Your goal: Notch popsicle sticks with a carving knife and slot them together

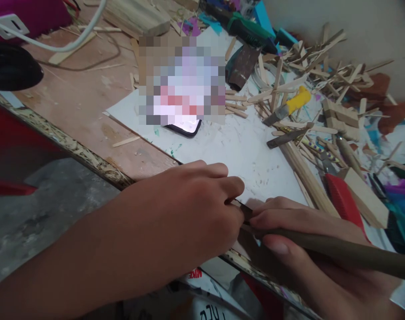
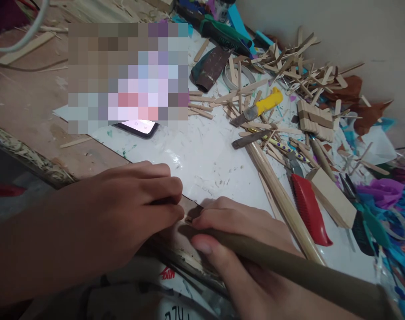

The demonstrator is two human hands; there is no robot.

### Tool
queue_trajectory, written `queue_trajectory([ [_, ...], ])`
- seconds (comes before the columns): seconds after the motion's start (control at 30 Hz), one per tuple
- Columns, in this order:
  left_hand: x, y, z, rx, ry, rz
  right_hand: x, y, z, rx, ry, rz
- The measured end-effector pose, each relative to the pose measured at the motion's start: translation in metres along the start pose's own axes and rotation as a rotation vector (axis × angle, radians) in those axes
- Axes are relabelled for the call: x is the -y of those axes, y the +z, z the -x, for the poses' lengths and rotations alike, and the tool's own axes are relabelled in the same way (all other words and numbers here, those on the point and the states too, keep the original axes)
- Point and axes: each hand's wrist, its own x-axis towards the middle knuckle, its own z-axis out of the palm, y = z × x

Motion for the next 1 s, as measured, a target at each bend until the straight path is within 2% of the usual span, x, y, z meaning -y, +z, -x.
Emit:
queue_trajectory([
  [0.17, 0.000, 0.001, -0.001, 0.027, 0.007, -0.027, 0.003, 0.004, 0.007, -0.271, 0.140, -0.017],
  [0.23, 0.000, 0.001, -0.001, 0.018, 0.006, -0.024, 0.002, 0.001, 0.008, -0.327, 0.166, -0.024],
  [0.33, 0.001, 0.000, 0.001, 0.014, 0.000, -0.019, 0.001, -0.006, 0.005, -0.285, 0.225, -0.111],
  [0.47, 0.001, 0.000, 0.003, 0.037, -0.008, -0.027, -0.001, -0.012, 0.005, -0.145, 0.282, -0.217],
  [0.63, 0.002, 0.001, 0.003, 0.009, -0.005, -0.020, -0.006, -0.010, 0.009, -0.150, 0.165, -0.140],
  [1.0, 0.001, 0.001, 0.001, 0.022, -0.008, -0.015, -0.008, -0.008, 0.008, -0.111, 0.115, -0.052],
])
